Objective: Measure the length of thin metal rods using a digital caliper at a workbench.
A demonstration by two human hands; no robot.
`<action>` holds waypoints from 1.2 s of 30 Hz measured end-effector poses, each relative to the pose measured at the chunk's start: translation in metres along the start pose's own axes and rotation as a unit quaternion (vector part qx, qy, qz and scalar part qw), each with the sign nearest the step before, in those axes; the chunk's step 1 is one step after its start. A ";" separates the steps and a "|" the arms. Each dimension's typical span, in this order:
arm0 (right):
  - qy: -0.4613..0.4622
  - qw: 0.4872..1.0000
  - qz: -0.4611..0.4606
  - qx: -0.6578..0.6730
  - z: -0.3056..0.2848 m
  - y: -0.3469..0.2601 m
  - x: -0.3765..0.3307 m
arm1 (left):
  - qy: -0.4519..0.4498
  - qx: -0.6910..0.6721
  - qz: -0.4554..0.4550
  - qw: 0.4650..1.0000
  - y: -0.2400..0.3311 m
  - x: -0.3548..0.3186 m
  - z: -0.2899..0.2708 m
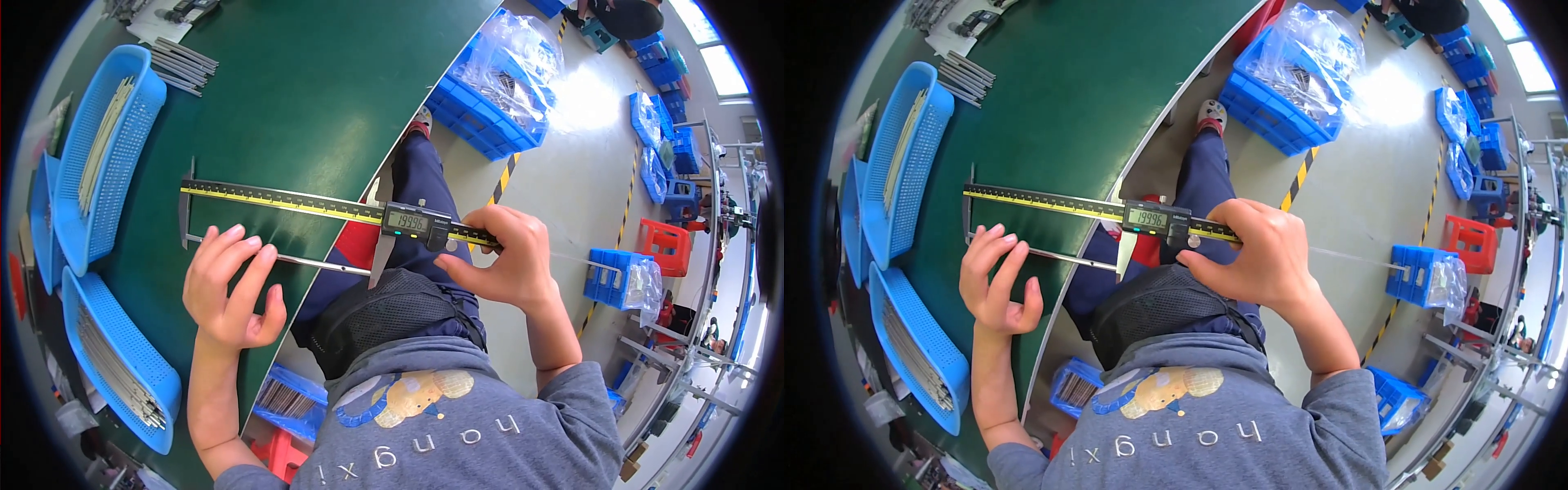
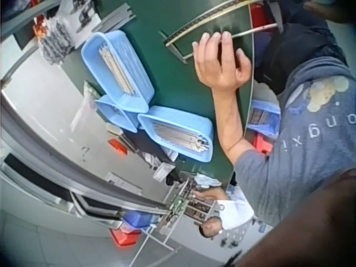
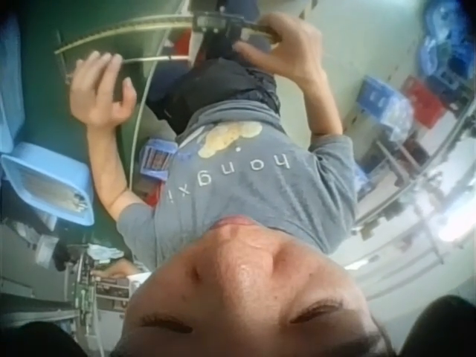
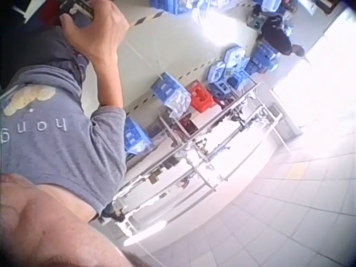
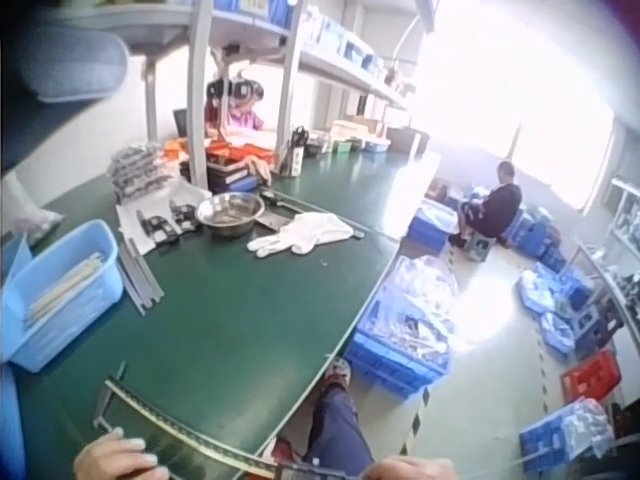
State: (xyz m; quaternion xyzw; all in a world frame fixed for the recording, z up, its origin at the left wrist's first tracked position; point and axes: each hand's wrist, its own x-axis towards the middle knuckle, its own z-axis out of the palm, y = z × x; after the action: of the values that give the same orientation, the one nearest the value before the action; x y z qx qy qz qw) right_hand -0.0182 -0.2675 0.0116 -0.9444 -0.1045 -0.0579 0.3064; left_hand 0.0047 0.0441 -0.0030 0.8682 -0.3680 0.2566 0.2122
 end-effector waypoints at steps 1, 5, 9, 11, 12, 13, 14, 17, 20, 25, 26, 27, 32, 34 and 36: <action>-0.004 1.000 0.016 -0.003 0.000 -0.001 0.001 | 0.000 0.000 0.000 1.000 -0.001 0.000 0.002; -0.004 0.999 0.039 0.001 0.003 0.001 0.002 | -0.002 -0.013 -0.021 1.000 -0.005 0.002 0.007; -0.005 0.999 0.054 0.008 0.003 -0.001 0.004 | -0.005 -0.019 -0.046 0.999 -0.007 0.005 0.008; -0.004 0.999 0.047 0.009 0.005 0.000 0.006 | -0.013 -0.015 -0.056 0.998 -0.007 0.006 0.007; -0.007 0.999 0.043 0.012 0.006 0.001 0.007 | -0.013 -0.010 -0.059 0.998 -0.006 0.006 0.006; -0.007 0.999 0.037 0.013 0.008 0.001 0.008 | -0.023 -0.011 -0.070 0.997 -0.005 0.005 0.004; -0.009 0.999 0.029 0.016 0.010 0.001 0.010 | -0.032 -0.010 -0.082 0.996 -0.004 0.005 0.003; -0.001 1.000 0.018 0.015 0.012 0.007 0.008 | -0.040 0.004 -0.083 0.996 -0.001 0.006 0.007; 0.002 1.000 0.010 0.012 0.003 0.013 -0.002 | -0.023 -0.037 -0.077 0.996 -0.002 0.009 0.021; -0.023 0.999 -0.020 -0.026 0.000 0.014 -0.001 | -0.002 -0.056 -0.114 0.992 0.004 0.004 0.021; -0.024 0.999 -0.026 -0.019 0.000 0.014 0.000 | -0.007 -0.060 -0.129 0.990 0.006 0.003 0.021; -0.026 0.999 -0.028 -0.018 0.001 0.015 0.000 | -0.007 -0.060 -0.132 0.989 0.005 0.004 0.022; -0.027 0.999 -0.036 -0.022 -0.002 0.012 0.001 | 0.024 -0.049 -0.104 0.993 0.000 0.008 0.024; -0.032 0.999 -0.033 -0.020 -0.002 0.010 0.005 | 0.013 -0.037 -0.107 0.993 -0.001 0.008 0.016; -0.032 0.999 -0.031 -0.015 0.001 0.010 0.005 | 0.013 -0.044 -0.098 0.994 -0.003 0.007 0.013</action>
State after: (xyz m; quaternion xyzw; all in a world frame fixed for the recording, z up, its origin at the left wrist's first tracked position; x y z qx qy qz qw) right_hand -0.0111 -0.2743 0.0059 -0.9467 -0.1428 -0.0387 0.2862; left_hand 0.0153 0.0348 -0.0097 0.8864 -0.2891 0.2293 0.2796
